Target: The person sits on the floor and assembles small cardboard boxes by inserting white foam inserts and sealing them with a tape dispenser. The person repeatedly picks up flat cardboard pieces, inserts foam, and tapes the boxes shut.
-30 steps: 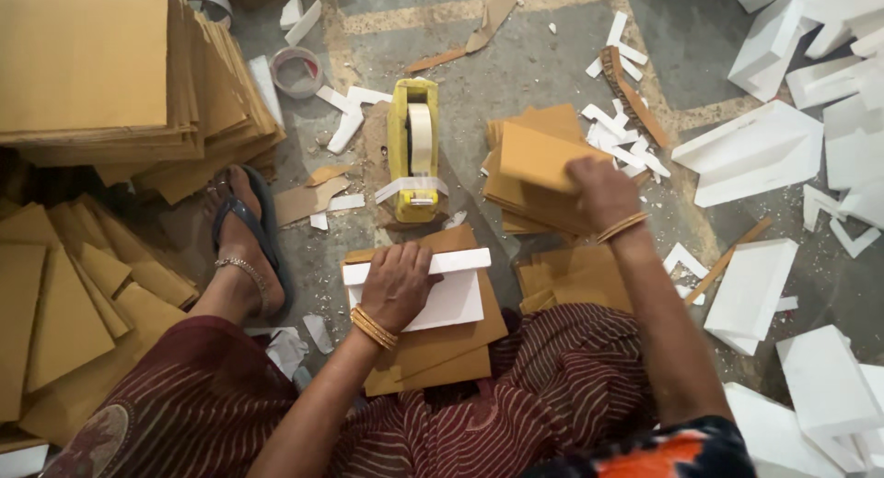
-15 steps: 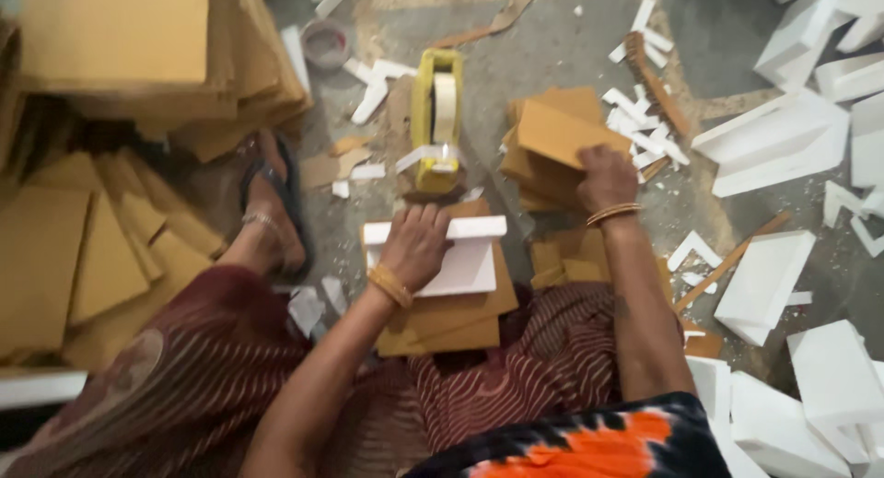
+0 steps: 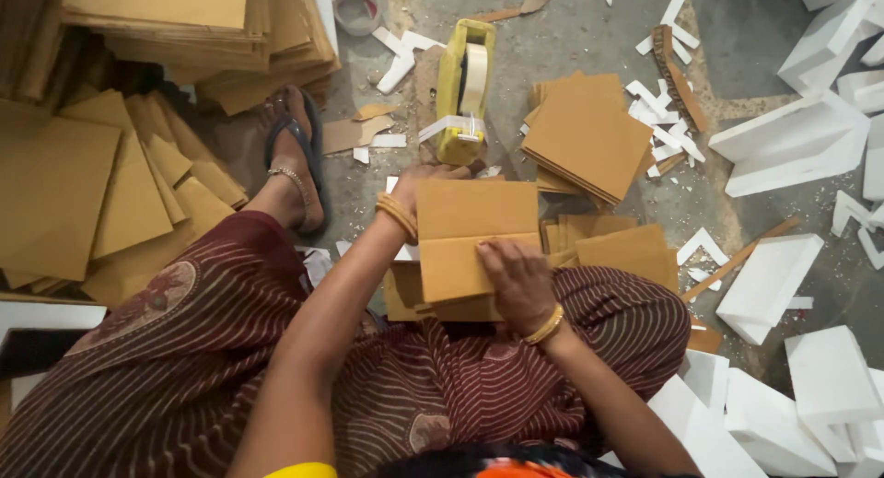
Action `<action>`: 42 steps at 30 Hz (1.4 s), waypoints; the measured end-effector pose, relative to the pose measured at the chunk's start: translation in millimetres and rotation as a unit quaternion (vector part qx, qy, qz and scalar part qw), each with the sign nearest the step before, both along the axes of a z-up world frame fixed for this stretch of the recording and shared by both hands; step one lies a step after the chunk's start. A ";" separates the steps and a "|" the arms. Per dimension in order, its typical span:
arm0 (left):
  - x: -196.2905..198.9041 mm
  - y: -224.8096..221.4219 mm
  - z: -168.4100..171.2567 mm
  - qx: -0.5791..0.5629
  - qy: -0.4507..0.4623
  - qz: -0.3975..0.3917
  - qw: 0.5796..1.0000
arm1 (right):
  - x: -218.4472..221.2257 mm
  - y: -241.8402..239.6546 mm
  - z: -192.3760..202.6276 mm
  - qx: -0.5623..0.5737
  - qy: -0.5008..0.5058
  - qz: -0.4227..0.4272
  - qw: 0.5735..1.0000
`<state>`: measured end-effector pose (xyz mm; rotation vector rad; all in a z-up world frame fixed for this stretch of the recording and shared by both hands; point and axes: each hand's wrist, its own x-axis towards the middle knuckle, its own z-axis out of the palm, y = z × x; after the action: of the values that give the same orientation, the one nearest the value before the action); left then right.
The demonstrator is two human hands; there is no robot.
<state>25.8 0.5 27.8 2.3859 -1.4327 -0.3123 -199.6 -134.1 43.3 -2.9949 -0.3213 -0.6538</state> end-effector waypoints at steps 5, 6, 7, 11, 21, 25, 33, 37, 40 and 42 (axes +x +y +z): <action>20.0 -5.1 2.0 -0.006 0.133 0.009 0.991 | 8.1 3.2 -23.9 -0.014 0.054 0.033 0.998; 21.9 -6.0 2.7 0.017 0.140 -0.011 0.990 | 9.8 4.7 -26.1 -0.025 0.075 0.038 0.996; 23.4 -7.0 3.4 0.040 0.148 -0.032 0.988 | 12.0 6.3 -27.8 -0.032 0.087 0.046 0.995; 17.9 -6.3 6.3 0.044 0.173 -0.052 0.983 | 29.2 13.3 -32.0 -0.061 0.166 0.042 0.983; -15.9 -2.1 7.2 -0.028 0.009 0.036 0.999 | 54.2 33.3 -25.3 -0.003 0.283 -0.016 0.959; -22.1 5.2 7.2 -0.086 -0.034 0.034 0.995 | 41.0 11.0 -17.0 0.188 0.175 -0.001 0.966; -21.1 6.2 14.5 -0.081 -0.036 0.021 0.996 | 31.4 -46.0 -24.4 0.523 0.080 -0.282 0.800; -22.8 5.7 18.1 -0.075 -0.026 0.030 0.996 | 61.6 -45.8 -60.9 0.458 0.067 -0.146 0.875; -18.0 4.2 21.6 -0.060 -0.021 0.037 0.997 | 73.5 -43.8 -81.6 0.471 0.064 -0.093 0.875; -18.4 3.1 19.9 -0.053 -0.022 0.039 0.998 | 73.6 -44.4 -90.3 0.558 0.092 -0.082 0.821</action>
<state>7.4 3.6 47.7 2.3694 -1.3351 -0.1624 -126.0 -178.4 -46.9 -1.9080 0.2717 -0.3437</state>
